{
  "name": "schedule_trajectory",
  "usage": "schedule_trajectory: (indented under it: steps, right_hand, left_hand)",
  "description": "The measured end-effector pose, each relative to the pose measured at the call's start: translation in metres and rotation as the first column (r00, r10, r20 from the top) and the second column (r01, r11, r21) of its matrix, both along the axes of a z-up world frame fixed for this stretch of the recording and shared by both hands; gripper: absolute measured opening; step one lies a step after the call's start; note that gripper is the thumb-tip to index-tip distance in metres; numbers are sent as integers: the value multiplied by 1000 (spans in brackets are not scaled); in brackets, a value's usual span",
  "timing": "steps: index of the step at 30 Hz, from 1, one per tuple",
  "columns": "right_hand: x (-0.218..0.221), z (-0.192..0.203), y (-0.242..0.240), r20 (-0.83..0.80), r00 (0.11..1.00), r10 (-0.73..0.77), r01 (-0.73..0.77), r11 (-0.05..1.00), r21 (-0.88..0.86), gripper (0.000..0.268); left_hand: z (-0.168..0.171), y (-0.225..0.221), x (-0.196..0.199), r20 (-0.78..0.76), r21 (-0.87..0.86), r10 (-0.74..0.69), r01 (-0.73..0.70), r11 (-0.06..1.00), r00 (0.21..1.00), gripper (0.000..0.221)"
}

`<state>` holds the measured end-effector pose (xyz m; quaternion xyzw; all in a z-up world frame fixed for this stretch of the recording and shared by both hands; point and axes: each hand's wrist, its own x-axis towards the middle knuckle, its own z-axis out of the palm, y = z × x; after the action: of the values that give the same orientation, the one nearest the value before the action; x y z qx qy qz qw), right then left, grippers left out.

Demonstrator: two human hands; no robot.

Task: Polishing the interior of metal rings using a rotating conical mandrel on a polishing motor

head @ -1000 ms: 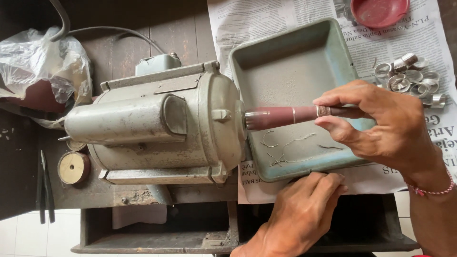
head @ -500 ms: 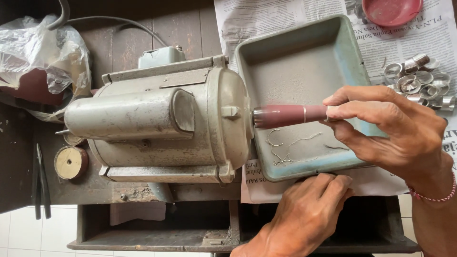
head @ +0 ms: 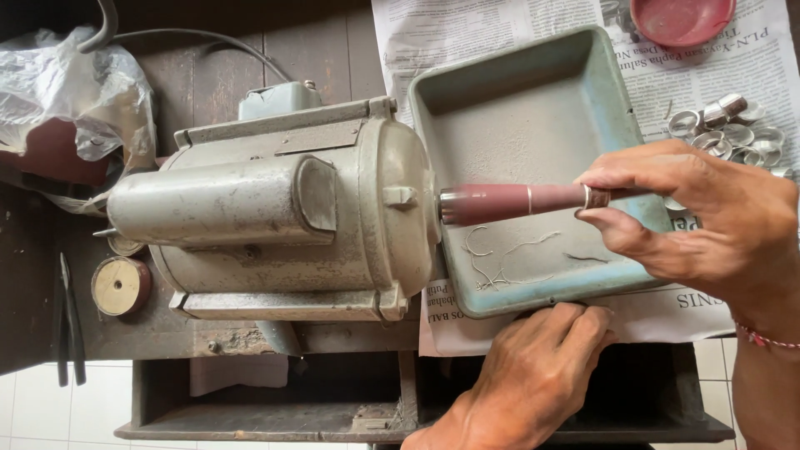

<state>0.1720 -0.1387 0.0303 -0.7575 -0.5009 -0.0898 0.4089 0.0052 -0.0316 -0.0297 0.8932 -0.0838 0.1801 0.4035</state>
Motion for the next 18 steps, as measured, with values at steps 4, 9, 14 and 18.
schedule_trajectory:
  steps: [4,9,14,18]
  right_hand:
    - [2,-2,-6,-130,990,-53,47,997,-54,29]
    - [-4,3,3,-146,988,-45,45,999,-6,29]
    - [-7,13,5,-124,992,19,-21,1000,-18,30]
    - [-7,10,4,-10,998,58,-58,998,-32,28]
  left_hand:
    - [0,0,0,-18,-6,-6,6,1000,1000,6]
    - [-2,0,0,-4,15,-1,1,1000,1000,9]
    - [-3,1,-2,-25,2,-22,22,1000,999,10]
    - [-5,1,-3,-30,16,-27,28,999,999,14]
